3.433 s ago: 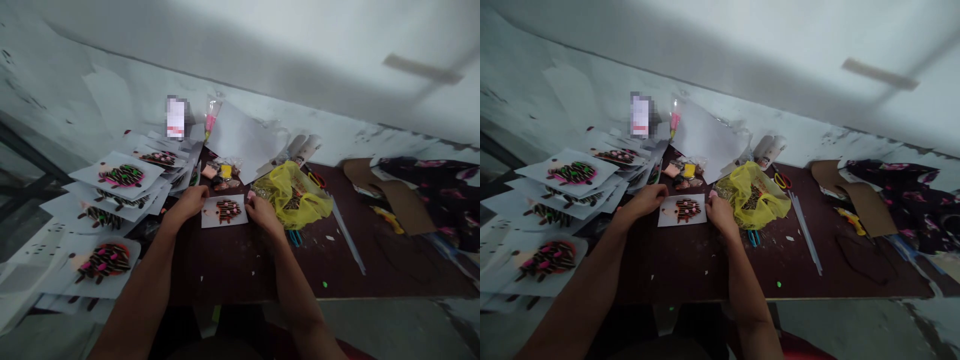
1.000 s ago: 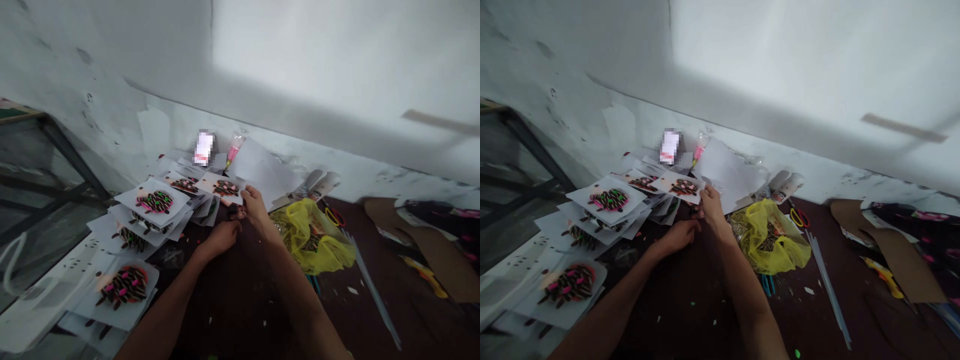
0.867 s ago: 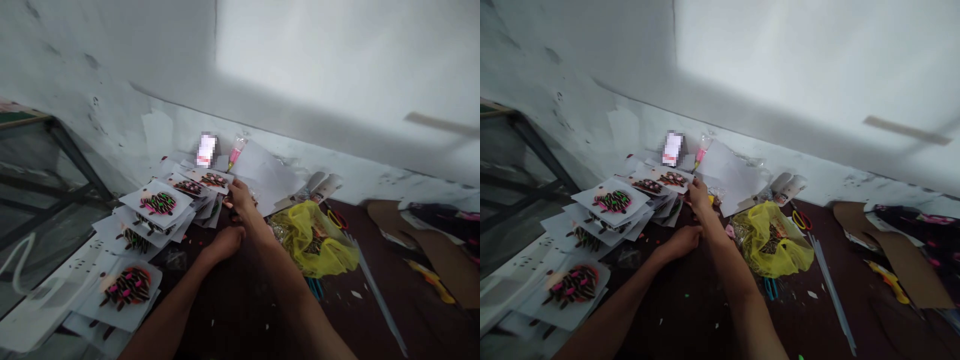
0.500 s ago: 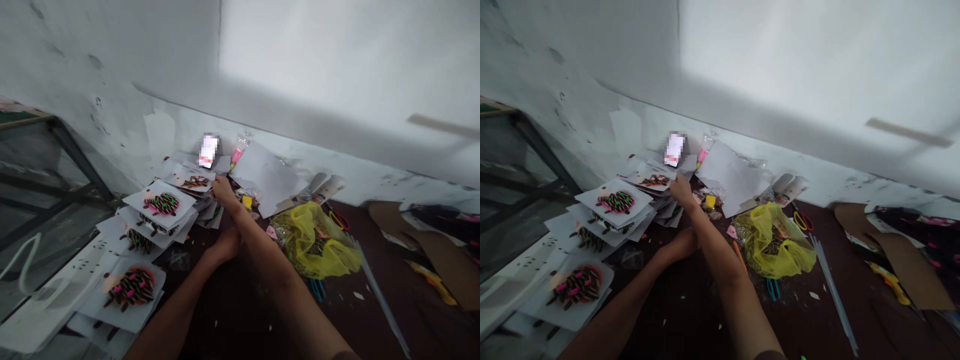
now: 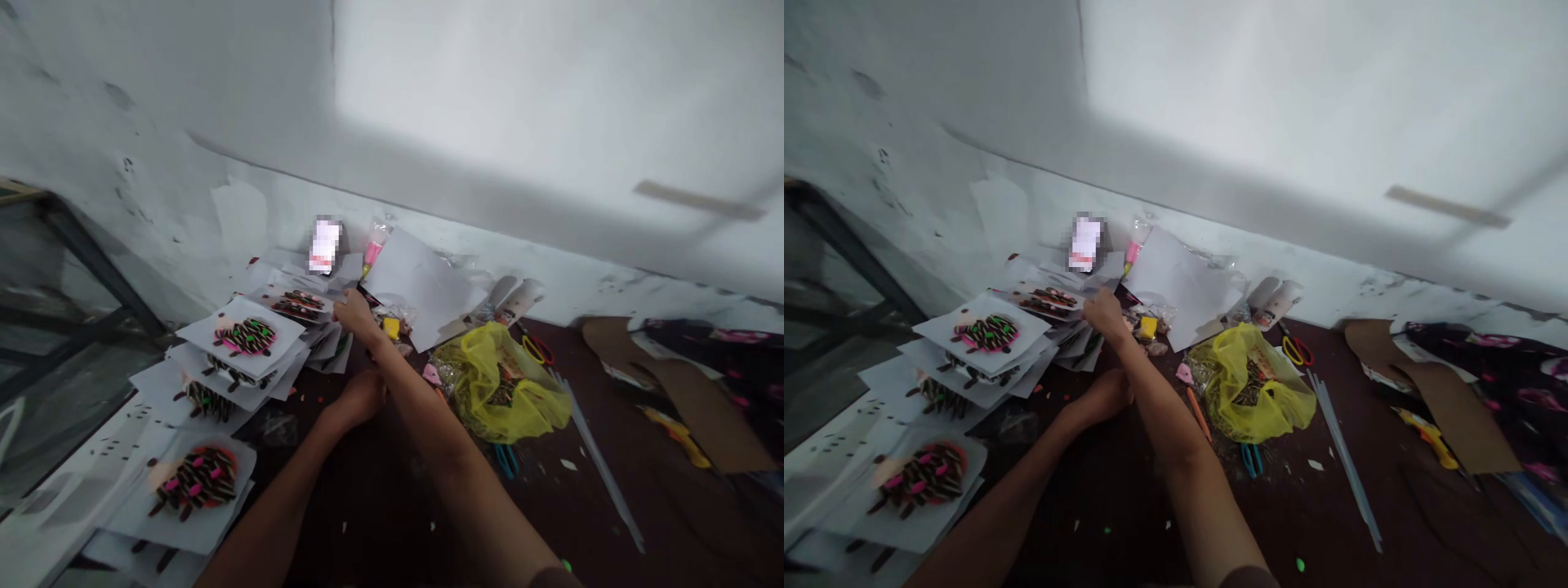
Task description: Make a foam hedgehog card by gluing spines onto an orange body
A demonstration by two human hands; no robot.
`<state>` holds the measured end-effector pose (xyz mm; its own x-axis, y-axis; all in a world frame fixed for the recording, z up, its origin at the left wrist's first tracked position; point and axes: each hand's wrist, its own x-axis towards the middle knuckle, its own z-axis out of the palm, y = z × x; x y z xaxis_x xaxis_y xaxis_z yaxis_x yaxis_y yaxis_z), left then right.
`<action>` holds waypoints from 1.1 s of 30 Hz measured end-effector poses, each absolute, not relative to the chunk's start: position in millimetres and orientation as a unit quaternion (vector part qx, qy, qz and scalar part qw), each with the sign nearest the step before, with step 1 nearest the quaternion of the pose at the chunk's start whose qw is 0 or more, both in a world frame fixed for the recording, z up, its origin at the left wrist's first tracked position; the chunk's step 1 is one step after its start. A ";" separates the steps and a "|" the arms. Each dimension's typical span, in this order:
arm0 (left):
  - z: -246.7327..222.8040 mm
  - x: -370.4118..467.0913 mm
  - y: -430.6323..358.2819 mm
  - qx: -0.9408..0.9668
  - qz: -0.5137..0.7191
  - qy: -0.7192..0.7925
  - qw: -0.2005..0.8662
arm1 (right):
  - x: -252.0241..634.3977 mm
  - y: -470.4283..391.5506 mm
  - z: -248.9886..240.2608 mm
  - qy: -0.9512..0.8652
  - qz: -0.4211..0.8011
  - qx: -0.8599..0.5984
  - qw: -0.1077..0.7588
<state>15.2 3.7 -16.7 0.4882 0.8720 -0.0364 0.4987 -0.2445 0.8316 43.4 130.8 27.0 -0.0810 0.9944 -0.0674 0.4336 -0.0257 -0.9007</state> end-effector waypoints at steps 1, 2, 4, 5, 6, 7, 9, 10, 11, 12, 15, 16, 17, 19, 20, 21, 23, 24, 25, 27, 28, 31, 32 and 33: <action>-15.6 14.6 3.8 0.768 0.193 0.459 0.403 | 51.3 126.0 29.9 -0.608 0.397 -0.596 0.343; -14.0 13.9 3.7 0.776 0.167 0.465 0.392 | 61.2 120.6 32.3 -0.608 0.390 -0.600 0.344; -10.3 12.6 3.5 0.782 0.146 0.480 0.369 | 86.7 108.0 35.2 -0.603 0.381 -0.610 0.346; -8.4 12.1 3.4 0.783 0.143 0.488 0.358 | 101.5 100.9 35.4 -0.599 0.366 -0.619 0.352; -6.9 11.9 3.5 0.782 0.142 0.496 0.349 | 116.9 93.4 34.8 -0.590 0.348 -0.635 0.358; -5.8 11.9 3.8 0.780 0.144 0.501 0.345 | 132.2 85.5 33.4 -0.576 0.331 -0.656 0.359; -5.3 12.3 5.0 0.776 0.151 0.508 0.343 | 159.4 68.8 28.5 -0.567 0.296 -0.685 0.350; -5.9 12.4 5.7 0.774 0.158 0.510 0.340 | 170.0 60.3 25.3 -0.576 0.269 -0.691 0.343; -6.9 12.4 6.5 0.772 0.165 0.513 0.338 | 178.1 52.1 21.7 -0.583 0.235 -0.701 0.337; -8.3 12.3 7.2 0.769 0.174 0.516 0.336 | 183.3 44.4 17.9 -0.595 0.200 -0.707 0.326; -12.3 11.4 8.1 0.759 0.206 0.523 0.329 | 184.2 26.4 7.8 -0.641 0.159 -0.708 0.249; -13.1 11.4 8.1 0.755 0.219 0.531 0.317 | 181.0 22.5 5.5 -0.656 0.147 -0.707 0.220; -13.4 11.8 8.0 0.752 0.234 0.541 0.294 | 176.9 19.7 4.2 -0.670 0.139 -0.704 0.190; -13.0 14.3 8.5 0.753 0.264 0.558 0.228 | 168.6 16.6 3.9 -0.684 0.128 -0.705 0.139; -12.7 16.5 9.2 0.758 0.275 0.561 0.189 | 165.2 15.8 4.8 -0.684 0.124 -0.709 0.120; -12.5 19.2 10.4 0.766 0.279 0.559 0.151 | 162.8 15.2 6.2 -0.683 0.120 -0.713 0.106; -13.8 25.3 14.2 0.787 0.262 0.551 0.091 | 160.8 13.8 9.0 -0.682 0.117 -0.717 0.092; -15.4 28.1 16.6 0.794 0.244 0.552 0.074 | 161.0 12.6 10.2 -0.683 0.118 -0.716 0.089; -17.6 30.5 19.4 0.798 0.224 0.555 0.068 | 161.8 11.0 11.0 -0.683 0.121 -0.715 0.086; -23.1 33.9 25.8 0.807 0.194 0.553 0.071 | 164.5 6.8 11.6 -0.677 0.128 -0.720 0.087; -26.0 34.8 29.4 0.809 0.192 0.552 0.071 | 166.1 4.4 11.5 -0.669 0.130 -0.725 0.093; -33.0 35.9 42.0 0.794 0.233 0.557 0.077 | 171.0 -1.7 10.6 -0.641 0.130 -0.745 0.129; -34.7 36.2 46.7 0.781 0.257 0.562 0.087 | 172.6 -2.9 10.2 -0.631 0.131 -0.751 0.143; -36.1 36.6 51.4 0.769 0.283 0.564 0.100 | 174.2 -3.5 9.8 -0.623 0.133 -0.755 0.157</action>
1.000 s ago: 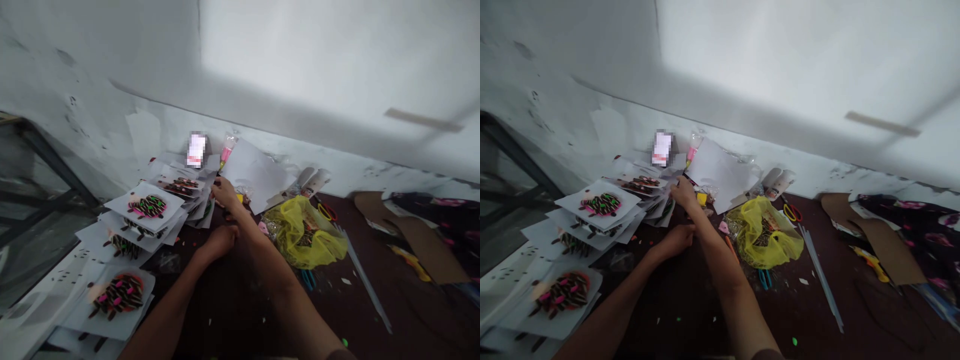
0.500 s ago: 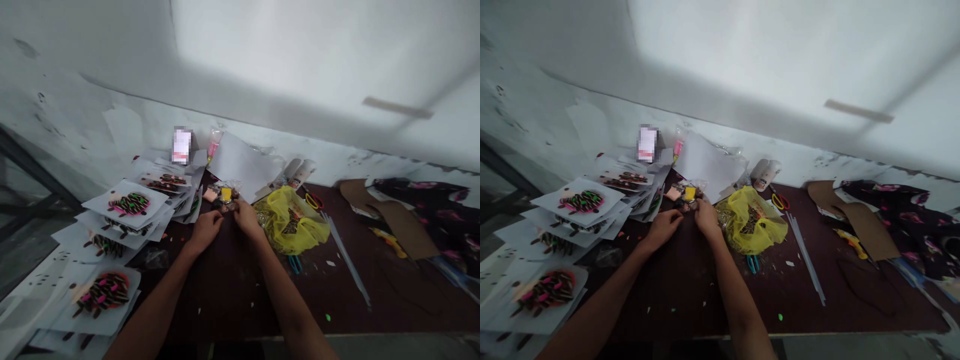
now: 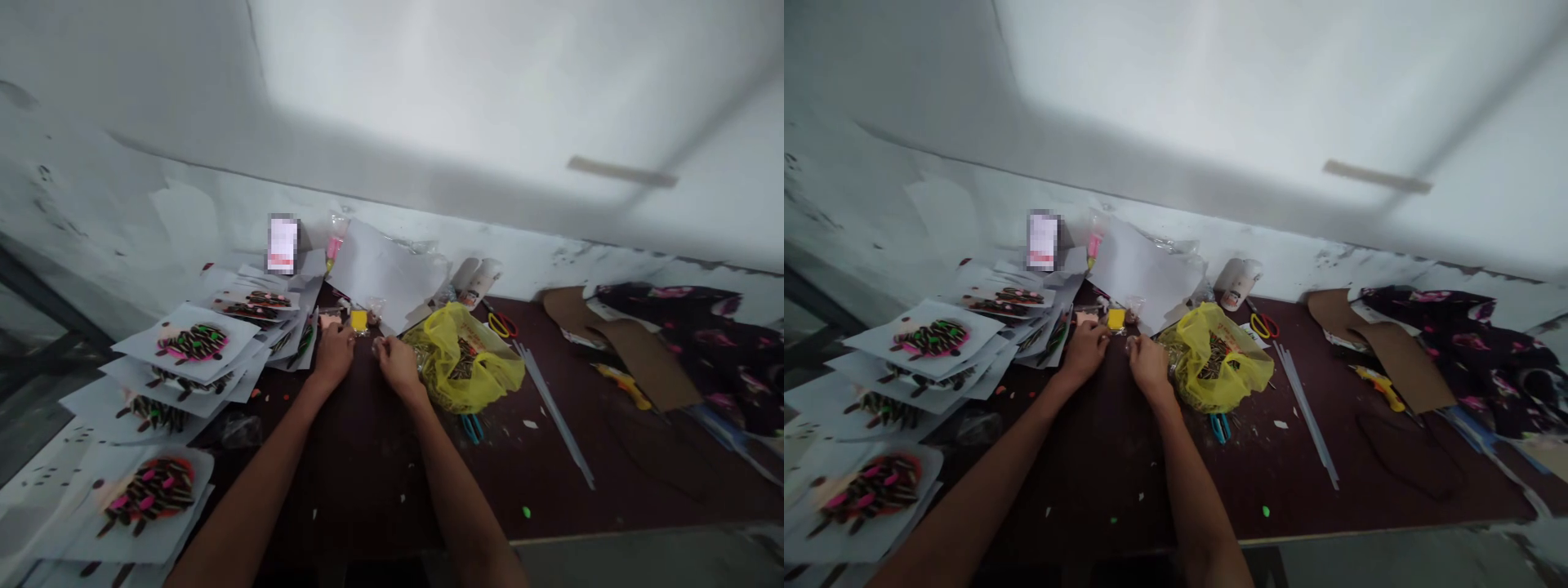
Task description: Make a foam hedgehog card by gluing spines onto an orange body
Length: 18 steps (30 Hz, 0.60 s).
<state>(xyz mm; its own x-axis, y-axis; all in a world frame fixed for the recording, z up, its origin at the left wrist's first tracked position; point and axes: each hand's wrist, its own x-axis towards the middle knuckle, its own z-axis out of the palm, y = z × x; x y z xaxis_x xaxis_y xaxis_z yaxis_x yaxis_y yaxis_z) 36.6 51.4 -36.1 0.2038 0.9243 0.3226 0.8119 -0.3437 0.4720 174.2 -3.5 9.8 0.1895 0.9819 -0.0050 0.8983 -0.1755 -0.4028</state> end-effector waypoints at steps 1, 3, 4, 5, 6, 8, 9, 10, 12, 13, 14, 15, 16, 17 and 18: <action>-37.2 37.0 55.7 0.756 0.310 0.566 0.107 | 175.7 -3.6 9.2 -0.616 0.137 -0.756 0.171; -39.2 37.8 62.0 0.752 0.353 0.545 0.114 | 178.1 -3.2 7.5 -0.615 0.154 -0.747 0.202; -40.0 38.0 63.5 0.754 0.364 0.534 0.118 | 178.9 -3.0 6.5 -0.620 0.167 -0.736 0.217; -40.6 38.2 63.5 0.759 0.371 0.522 0.119 | 179.3 -3.0 5.3 -0.626 0.179 -0.724 0.230; -40.9 38.4 62.2 0.764 0.374 0.513 0.115 | 179.4 -3.4 4.2 -0.631 0.188 -0.713 0.240; -40.9 39.7 56.1 0.774 0.379 0.499 0.092 | 178.5 -5.2 3.1 -0.637 0.189 -0.705 0.248; -40.6 41.2 51.8 0.780 0.381 0.490 0.079 | 177.8 -6.6 3.3 -0.639 0.185 -0.706 0.243; -40.3 43.5 47.3 0.789 0.382 0.477 0.074 | 177.1 -8.4 4.2 -0.641 0.177 -0.709 0.234; -40.5 49.8 38.7 0.822 0.360 0.434 0.082 | 177.0 -12.5 8.1 -0.640 0.155 -0.724 0.205; -41.0 53.3 35.1 0.842 0.338 0.410 0.091 | 178.2 -14.8 10.9 -0.634 0.138 -0.737 0.189; -41.8 56.6 32.4 0.858 0.315 0.394 0.095 | 180.4 -17.2 13.8 -0.623 0.118 -0.753 0.175; -42.8 59.4 30.6 0.869 0.292 0.388 0.098 | 183.8 -19.6 16.8 -0.609 0.096 -0.770 0.163; -43.7 61.1 29.8 0.875 0.273 0.387 0.100 | 188.1 -22.0 19.6 -0.597 0.078 -0.784 0.150; -44.4 61.9 29.9 0.877 0.259 0.392 0.101 | 193.2 -24.3 22.1 -0.589 0.066 -0.794 0.137; -44.7 61.5 30.8 0.876 0.249 0.401 0.101 | 198.5 -26.7 24.1 -0.584 0.063 -0.800 0.122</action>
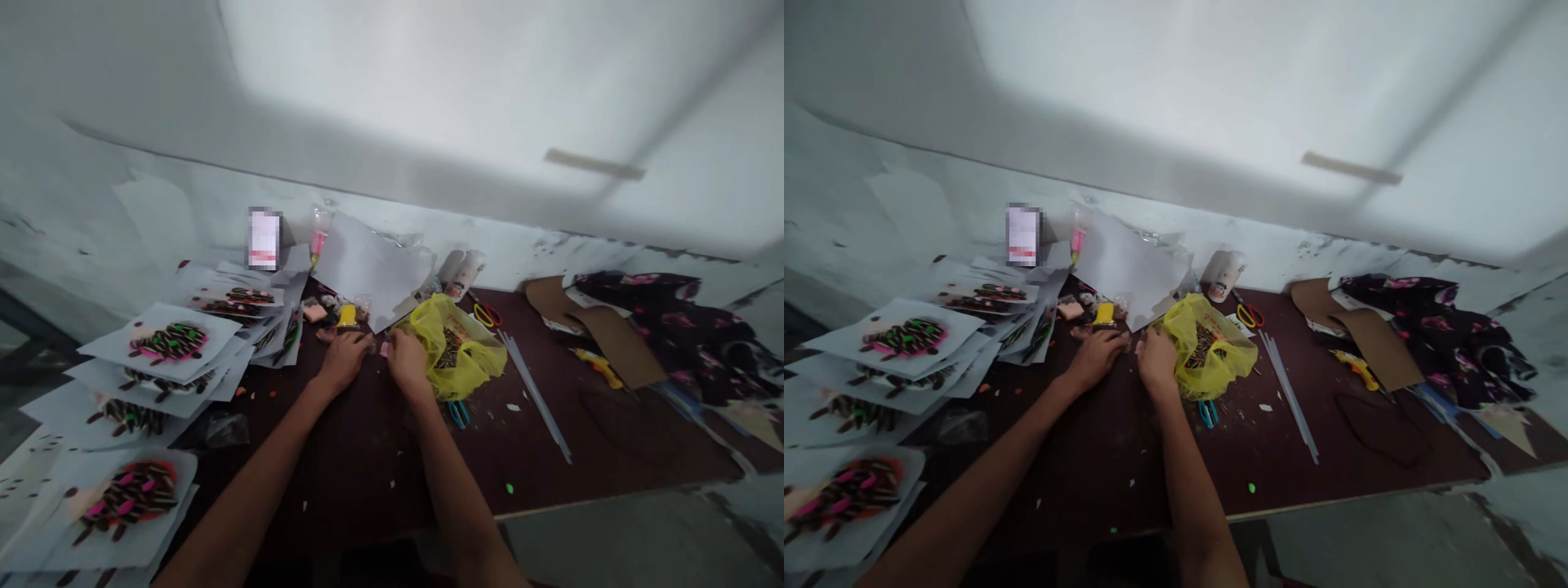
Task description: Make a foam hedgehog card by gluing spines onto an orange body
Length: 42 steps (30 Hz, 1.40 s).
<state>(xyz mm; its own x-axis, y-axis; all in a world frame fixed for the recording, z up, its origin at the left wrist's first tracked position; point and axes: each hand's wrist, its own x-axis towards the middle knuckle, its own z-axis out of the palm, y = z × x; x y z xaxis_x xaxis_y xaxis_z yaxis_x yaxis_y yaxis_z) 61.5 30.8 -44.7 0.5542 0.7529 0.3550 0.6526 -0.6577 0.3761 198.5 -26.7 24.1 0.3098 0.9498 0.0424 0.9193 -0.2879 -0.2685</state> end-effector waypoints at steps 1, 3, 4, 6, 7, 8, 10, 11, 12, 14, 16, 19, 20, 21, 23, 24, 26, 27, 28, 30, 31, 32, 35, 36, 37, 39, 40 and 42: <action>-44.5 60.1 32.2 0.872 0.243 0.413 0.100 | 203.6 -29.0 25.7 -0.583 0.066 -0.803 0.107; -42.9 55.5 35.7 0.858 0.236 0.446 0.092 | 211.2 -33.2 27.6 -0.591 0.078 -0.799 0.082; -41.5 52.9 37.1 0.849 0.233 0.466 0.088 | 213.0 -35.0 28.0 -0.597 0.083 -0.795 0.073; -38.5 48.6 38.4 0.832 0.234 0.496 0.084 | 212.3 -37.3 27.5 -0.609 0.083 -0.786 0.061; -37.1 47.3 38.0 0.825 0.240 0.504 0.086 | 210.2 -37.6 26.8 -0.613 0.080 -0.784 0.055; -35.8 46.6 36.8 0.822 0.247 0.506 0.087 | 207.4 -37.4 25.7 -0.615 0.076 -0.784 0.047; -33.8 46.9 32.9 0.825 0.259 0.494 0.090 | 201.4 -35.5 22.8 -0.619 0.072 -0.781 0.029; -33.2 47.7 30.6 0.833 0.260 0.480 0.090 | 198.8 -34.2 21.2 -0.623 0.071 -0.779 0.023; -32.9 48.6 28.4 0.843 0.256 0.464 0.089 | 196.8 -33.0 19.8 -0.626 0.072 -0.776 0.020; -33.0 50.1 25.1 0.864 0.234 0.438 0.087 | 194.5 -31.4 18.0 -0.631 0.074 -0.772 0.019; -32.9 50.4 23.9 0.872 0.207 0.435 0.083 | 193.6 -31.1 18.0 -0.633 0.072 -0.770 0.022; -31.0 48.2 25.2 0.854 0.185 0.482 0.064 | 191.3 -30.8 20.8 -0.644 0.064 -0.761 0.034; -29.7 47.0 25.8 0.844 0.183 0.501 0.056 | 189.7 -29.9 22.0 -0.650 0.059 -0.757 0.043; -28.3 45.7 26.2 0.834 0.183 0.519 0.047 | 187.5 -28.4 23.1 -0.655 0.054 -0.752 0.053; -25.5 43.7 25.8 0.818 0.192 0.542 0.031 | 182.1 -23.6 24.0 -0.665 0.050 -0.742 0.071; -24.4 43.3 25.2 0.814 0.200 0.545 0.023 | 178.9 -20.4 23.7 -0.672 0.055 -0.734 0.078; -23.4 43.9 23.4 0.814 0.220 0.538 0.010 | 172.9 -13.6 21.1 -0.692 0.077 -0.712 0.091; -23.7 44.9 22.7 0.816 0.229 0.531 0.007 | 170.5 -10.2 18.9 -0.703 0.090 -0.698 0.099; -24.6 46.1 22.3 0.819 0.237 0.522 0.006 | 168.8 -7.0 16.4 -0.713 0.101 -0.685 0.110; -27.6 48.2 22.8 0.833 0.241 0.497 0.015 | 168.9 -0.8 11.7 -0.722 0.113 -0.670 0.132; -29.3 48.6 23.9 0.840 0.237 0.487 0.023 | 171.0 2.6 10.2 -0.719 0.110 -0.671 0.145; -30.8 48.4 25.7 0.846 0.229 0.481 0.030 | 174.6 6.5 9.9 -0.711 0.101 -0.677 0.160; -32.6 44.8 33.7 0.848 0.208 0.487 0.036 | 191.3 22.5 17.1 -0.659 0.030 -0.720 0.216; -32.2 43.2 36.7 0.845 0.204 0.493 0.034 | 197.8 29.2 21.9 -0.644 0.006 -0.731 0.224; -31.5 41.8 39.5 0.841 0.201 0.501 0.033 | 203.9 36.2 27.2 -0.630 -0.011 -0.744 0.221; -30.3 40.0 43.1 0.832 0.202 0.515 0.035 | 213.8 49.8 37.4 -0.615 -0.027 -0.766 0.184; -30.1 39.6 43.8 0.830 0.203 0.519 0.036 | 217.3 55.9 41.4 -0.606 -0.034 -0.778 0.161; -31.0 39.5 43.1 0.829 0.209 0.517 0.040 | 221.3 65.8 46.2 -0.589 -0.033 -0.799 0.118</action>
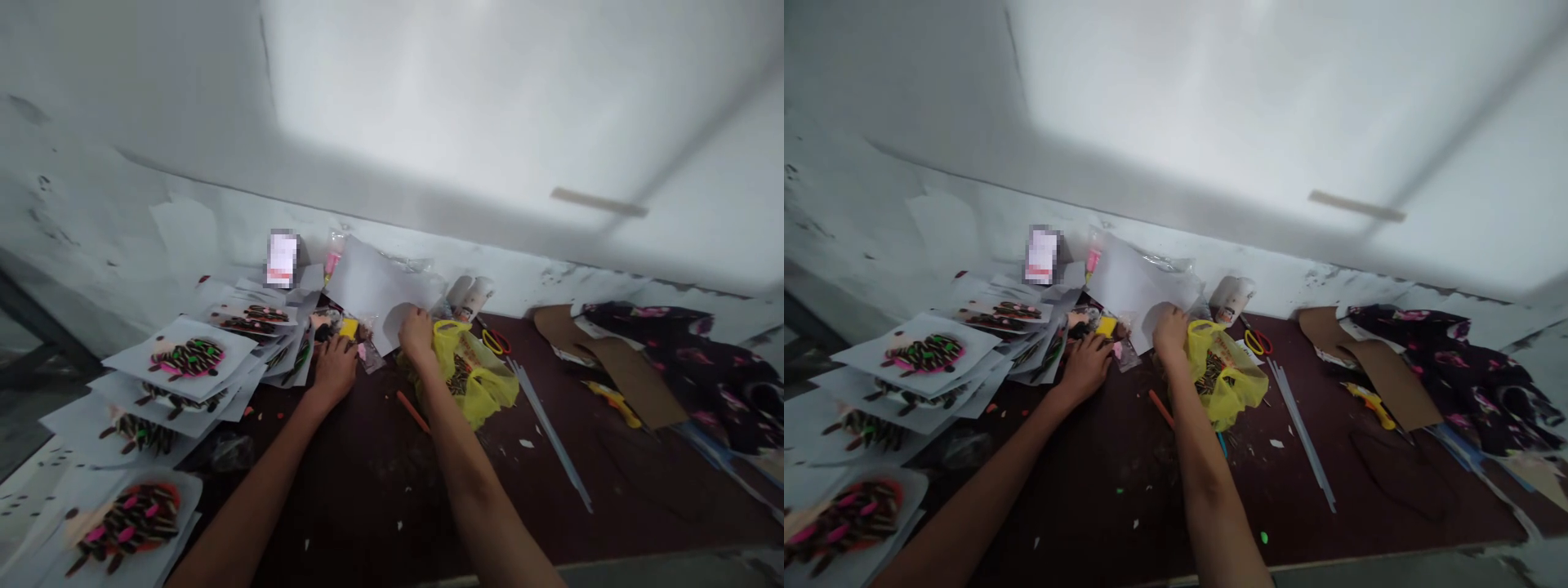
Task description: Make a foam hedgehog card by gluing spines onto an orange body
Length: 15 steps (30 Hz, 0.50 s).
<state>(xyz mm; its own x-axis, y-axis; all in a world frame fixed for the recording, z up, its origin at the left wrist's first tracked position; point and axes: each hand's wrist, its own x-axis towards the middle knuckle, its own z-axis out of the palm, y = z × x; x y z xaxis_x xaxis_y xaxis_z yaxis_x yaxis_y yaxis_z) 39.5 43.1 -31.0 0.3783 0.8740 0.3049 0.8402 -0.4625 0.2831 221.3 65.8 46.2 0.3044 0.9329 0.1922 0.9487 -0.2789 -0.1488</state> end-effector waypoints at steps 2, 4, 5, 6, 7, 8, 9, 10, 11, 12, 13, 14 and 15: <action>-33.0 39.9 40.7 0.829 0.214 0.515 0.043 | 222.8 72.1 46.8 -0.580 -0.028 -0.809 0.096; -34.7 40.2 38.6 0.828 0.215 0.515 0.045 | 223.6 75.0 45.4 -0.581 -0.018 -0.809 0.092; -35.3 40.2 38.0 0.828 0.214 0.516 0.045 | 224.0 75.3 44.7 -0.584 -0.012 -0.806 0.093; -35.7 40.1 37.7 0.828 0.213 0.516 0.044 | 224.4 75.0 44.5 -0.588 -0.004 -0.803 0.093; -36.0 40.0 37.6 0.829 0.213 0.516 0.044 | 224.9 73.9 44.9 -0.594 0.002 -0.799 0.092; -36.4 39.8 37.7 0.829 0.213 0.515 0.044 | 225.4 72.1 46.2 -0.598 0.006 -0.796 0.095; -36.8 39.6 37.9 0.829 0.213 0.515 0.045 | 226.1 69.7 48.3 -0.599 0.008 -0.794 0.104; -37.3 39.5 38.0 0.829 0.214 0.515 0.048 | 226.8 66.7 51.1 -0.592 0.006 -0.797 0.122; -37.7 39.5 38.2 0.828 0.216 0.516 0.052 | 227.7 63.1 54.5 -0.578 0.001 -0.802 0.149; -38.0 39.6 38.4 0.826 0.218 0.516 0.058 | 228.7 59.2 58.3 -0.560 -0.004 -0.808 0.186; -37.9 40.0 38.8 0.824 0.225 0.516 0.066 | 229.7 54.8 61.9 -0.541 -0.008 -0.809 0.230; -37.2 40.7 39.3 0.819 0.240 0.515 0.078 | 230.7 50.2 65.1 -0.530 -0.006 -0.802 0.277; -35.6 41.5 40.1 0.812 0.266 0.511 0.095 | 231.4 45.4 67.4 -0.525 0.002 -0.787 0.323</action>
